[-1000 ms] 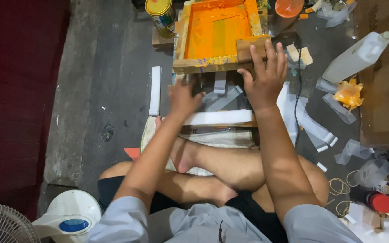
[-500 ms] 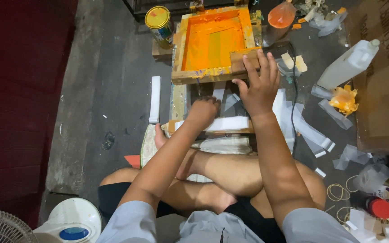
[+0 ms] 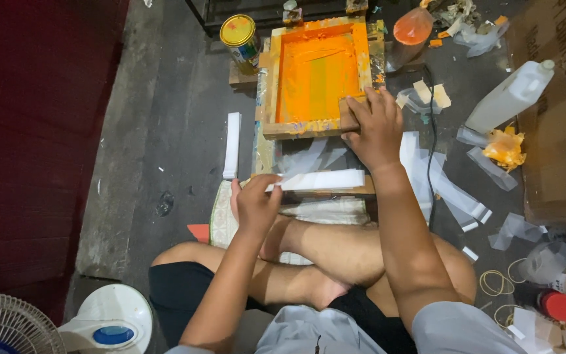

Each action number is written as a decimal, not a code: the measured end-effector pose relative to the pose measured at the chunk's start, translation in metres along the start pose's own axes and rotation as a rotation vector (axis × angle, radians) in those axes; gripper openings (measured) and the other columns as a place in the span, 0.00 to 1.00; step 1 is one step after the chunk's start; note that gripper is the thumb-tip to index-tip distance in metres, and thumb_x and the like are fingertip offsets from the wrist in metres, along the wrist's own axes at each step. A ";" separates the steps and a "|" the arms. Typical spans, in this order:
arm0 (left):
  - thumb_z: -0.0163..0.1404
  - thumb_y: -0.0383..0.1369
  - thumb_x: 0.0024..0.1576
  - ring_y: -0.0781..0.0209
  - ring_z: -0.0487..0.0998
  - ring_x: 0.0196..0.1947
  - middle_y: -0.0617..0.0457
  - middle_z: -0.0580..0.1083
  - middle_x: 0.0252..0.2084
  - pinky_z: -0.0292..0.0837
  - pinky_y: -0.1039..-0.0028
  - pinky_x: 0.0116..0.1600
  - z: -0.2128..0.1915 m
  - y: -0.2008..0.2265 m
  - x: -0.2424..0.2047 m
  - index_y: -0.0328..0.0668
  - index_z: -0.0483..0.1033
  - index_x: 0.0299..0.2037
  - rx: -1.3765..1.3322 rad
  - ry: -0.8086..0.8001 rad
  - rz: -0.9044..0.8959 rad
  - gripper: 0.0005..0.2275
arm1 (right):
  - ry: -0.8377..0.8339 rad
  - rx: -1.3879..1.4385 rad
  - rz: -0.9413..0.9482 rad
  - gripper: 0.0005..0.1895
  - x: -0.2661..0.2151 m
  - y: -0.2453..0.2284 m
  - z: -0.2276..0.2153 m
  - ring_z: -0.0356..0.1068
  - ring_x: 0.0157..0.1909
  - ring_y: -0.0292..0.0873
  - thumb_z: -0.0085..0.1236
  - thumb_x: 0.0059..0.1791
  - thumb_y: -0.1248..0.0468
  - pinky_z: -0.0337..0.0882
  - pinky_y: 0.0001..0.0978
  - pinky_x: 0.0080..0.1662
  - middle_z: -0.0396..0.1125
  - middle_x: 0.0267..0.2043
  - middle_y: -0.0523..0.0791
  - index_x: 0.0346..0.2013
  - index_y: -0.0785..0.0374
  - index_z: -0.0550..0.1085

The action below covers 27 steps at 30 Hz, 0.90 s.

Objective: The person sits cross-legged on the floor and repeatedly applies orange glue from a wooden tray onto white rectangular strips using a small wooden block. The person picks up a strip, applies the glue, and places it down, repeating this process.

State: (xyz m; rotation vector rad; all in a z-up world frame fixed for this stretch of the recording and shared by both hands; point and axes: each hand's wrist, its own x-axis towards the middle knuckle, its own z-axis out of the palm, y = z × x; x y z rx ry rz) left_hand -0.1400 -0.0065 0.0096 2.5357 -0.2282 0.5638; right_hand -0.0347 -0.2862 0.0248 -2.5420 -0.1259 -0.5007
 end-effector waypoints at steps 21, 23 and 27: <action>0.59 0.21 0.56 0.59 0.83 0.38 0.49 0.76 0.33 0.81 0.69 0.51 -0.058 0.025 0.018 0.29 0.78 0.41 -1.118 0.079 -0.647 0.06 | -0.564 0.368 0.022 0.61 -0.004 -0.022 0.003 0.36 0.79 0.65 0.83 0.31 0.53 0.36 0.66 0.73 0.51 0.75 0.58 0.75 0.44 0.60; 0.59 0.22 0.56 0.58 0.83 0.38 0.49 0.76 0.33 0.82 0.69 0.51 -0.054 0.028 0.020 0.29 0.77 0.41 -1.151 0.076 -0.659 0.06 | -0.674 0.564 -0.003 0.60 -0.010 -0.043 -0.005 0.50 0.71 0.65 0.82 0.31 0.51 0.48 0.61 0.69 0.60 0.66 0.60 0.74 0.49 0.62; 0.60 0.22 0.55 0.59 0.83 0.36 0.48 0.77 0.32 0.83 0.71 0.48 -0.041 0.029 0.024 0.32 0.76 0.39 -1.179 0.061 -0.689 0.06 | -0.687 1.168 -0.205 0.59 -0.018 -0.082 -0.010 0.70 0.41 0.44 0.79 0.31 0.43 0.75 0.38 0.51 0.71 0.43 0.54 0.70 0.61 0.66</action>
